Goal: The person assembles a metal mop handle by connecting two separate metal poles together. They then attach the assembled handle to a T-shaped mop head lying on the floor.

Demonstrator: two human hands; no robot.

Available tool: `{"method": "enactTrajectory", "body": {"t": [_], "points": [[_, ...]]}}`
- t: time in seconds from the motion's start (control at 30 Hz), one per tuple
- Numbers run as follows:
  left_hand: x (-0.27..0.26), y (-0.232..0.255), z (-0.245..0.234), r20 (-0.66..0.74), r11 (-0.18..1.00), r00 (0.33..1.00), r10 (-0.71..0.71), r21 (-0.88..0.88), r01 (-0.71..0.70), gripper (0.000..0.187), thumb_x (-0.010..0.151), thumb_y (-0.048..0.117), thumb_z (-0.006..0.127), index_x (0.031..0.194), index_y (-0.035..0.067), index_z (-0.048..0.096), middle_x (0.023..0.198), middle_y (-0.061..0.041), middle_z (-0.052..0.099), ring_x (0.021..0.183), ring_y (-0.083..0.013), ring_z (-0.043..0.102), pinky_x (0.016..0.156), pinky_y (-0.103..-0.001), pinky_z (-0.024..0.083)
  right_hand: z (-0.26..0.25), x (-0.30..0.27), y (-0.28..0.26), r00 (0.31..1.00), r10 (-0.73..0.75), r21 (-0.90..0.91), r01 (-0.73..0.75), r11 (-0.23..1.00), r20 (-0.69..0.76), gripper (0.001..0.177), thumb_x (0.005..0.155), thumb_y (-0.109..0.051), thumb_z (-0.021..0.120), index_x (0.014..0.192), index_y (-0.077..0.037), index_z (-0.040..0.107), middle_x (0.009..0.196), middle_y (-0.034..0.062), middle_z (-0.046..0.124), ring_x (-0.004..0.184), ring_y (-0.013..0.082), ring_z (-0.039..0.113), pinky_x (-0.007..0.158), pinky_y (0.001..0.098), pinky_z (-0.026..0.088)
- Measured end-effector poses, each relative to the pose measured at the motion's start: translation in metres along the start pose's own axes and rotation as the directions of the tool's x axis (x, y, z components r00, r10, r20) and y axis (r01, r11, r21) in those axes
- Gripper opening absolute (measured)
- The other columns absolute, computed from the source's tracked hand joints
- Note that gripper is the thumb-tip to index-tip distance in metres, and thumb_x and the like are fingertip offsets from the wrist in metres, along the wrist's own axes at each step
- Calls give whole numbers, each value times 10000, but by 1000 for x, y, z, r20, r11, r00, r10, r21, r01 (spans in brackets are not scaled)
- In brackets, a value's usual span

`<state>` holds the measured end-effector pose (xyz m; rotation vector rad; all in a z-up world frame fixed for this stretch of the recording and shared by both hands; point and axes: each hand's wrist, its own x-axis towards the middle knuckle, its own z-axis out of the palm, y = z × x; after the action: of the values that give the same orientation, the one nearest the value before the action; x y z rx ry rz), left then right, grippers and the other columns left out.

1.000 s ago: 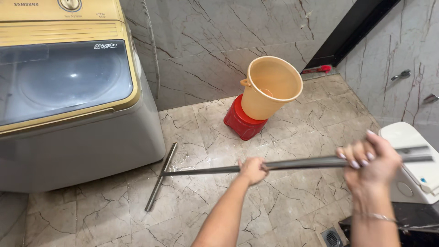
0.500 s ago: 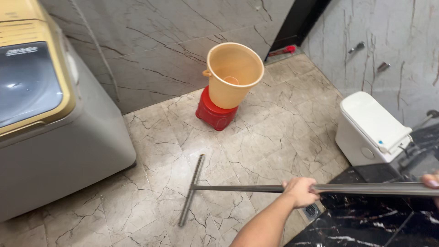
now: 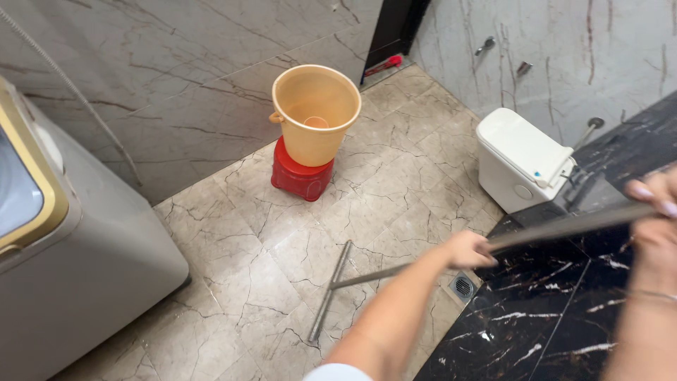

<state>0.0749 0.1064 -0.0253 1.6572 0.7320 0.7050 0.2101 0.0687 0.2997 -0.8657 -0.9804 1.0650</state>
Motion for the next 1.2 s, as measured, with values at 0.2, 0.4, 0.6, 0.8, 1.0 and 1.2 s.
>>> {"method": "enactTrajectory", "body": {"t": [0.2, 0.4, 0.6, 0.8, 1.0, 1.2], "points": [[-106, 21, -152, -46, 962, 987, -154, 221, 160, 393, 760, 361, 851, 945, 38, 726, 870, -117, 751, 758, -206, 706, 693, -372, 568, 164, -44, 18, 977, -110, -25, 108, 994, -184, 453, 936, -192, 660, 605, -214, 351, 495, -47, 304, 420, 120, 289, 540, 343, 409], [-205, 52, -247, -437, 477, 822, -364, 671, 568, 379, 819, 375, 800, 1108, 134, 756, 1210, -125, 685, 1123, -302, 663, 908, -435, 551, 257, -71, 102, 959, -69, 125, 107, 986, -276, 358, 868, -209, 623, 604, -192, 382, 472, -43, 337, 407, 113, 332, 532, 338, 456], [-261, -2, -314, -570, 312, 702, -428, 636, 706, 214, 918, 152, 673, 1100, 132, 782, 1198, -109, 731, 1130, -318, 699, 893, -434, 588, 302, -109, 196, 982, 124, 202, -94, 975, -143, 376, 912, -180, 672, 628, -163, 427, 525, 7, 424, 500, 163, 457, 651, 377, 519], [-273, -37, -298, -543, 289, 721, -431, 673, 680, 196, 908, 133, 668, 1066, 86, 773, 1149, -143, 733, 1094, -315, 709, 890, -431, 594, 295, -146, 216, 961, 154, 192, -110, 975, -231, 459, 992, -206, 604, 589, -148, 393, 485, 8, 389, 450, 176, 418, 614, 388, 499], [-235, -55, -236, -583, 351, 762, -282, 676, 648, 177, 932, 118, 613, 992, 68, 771, 1042, -173, 743, 984, -345, 734, 817, -448, 603, 234, -130, 177, 938, 195, 109, -171, 979, -287, 474, 1022, -225, 563, 594, -176, 364, 497, -19, 344, 458, 148, 365, 619, 378, 471], [-154, -40, -158, -620, 382, 744, -252, 642, 664, 189, 958, 113, 587, 958, 73, 773, 978, -158, 758, 917, -341, 751, 746, -447, 617, 146, -83, 125, 969, 193, 57, -187, 981, -152, 490, 1012, -222, 566, 568, -170, 365, 471, -2, 335, 458, 171, 371, 650, 402, 465]]}}
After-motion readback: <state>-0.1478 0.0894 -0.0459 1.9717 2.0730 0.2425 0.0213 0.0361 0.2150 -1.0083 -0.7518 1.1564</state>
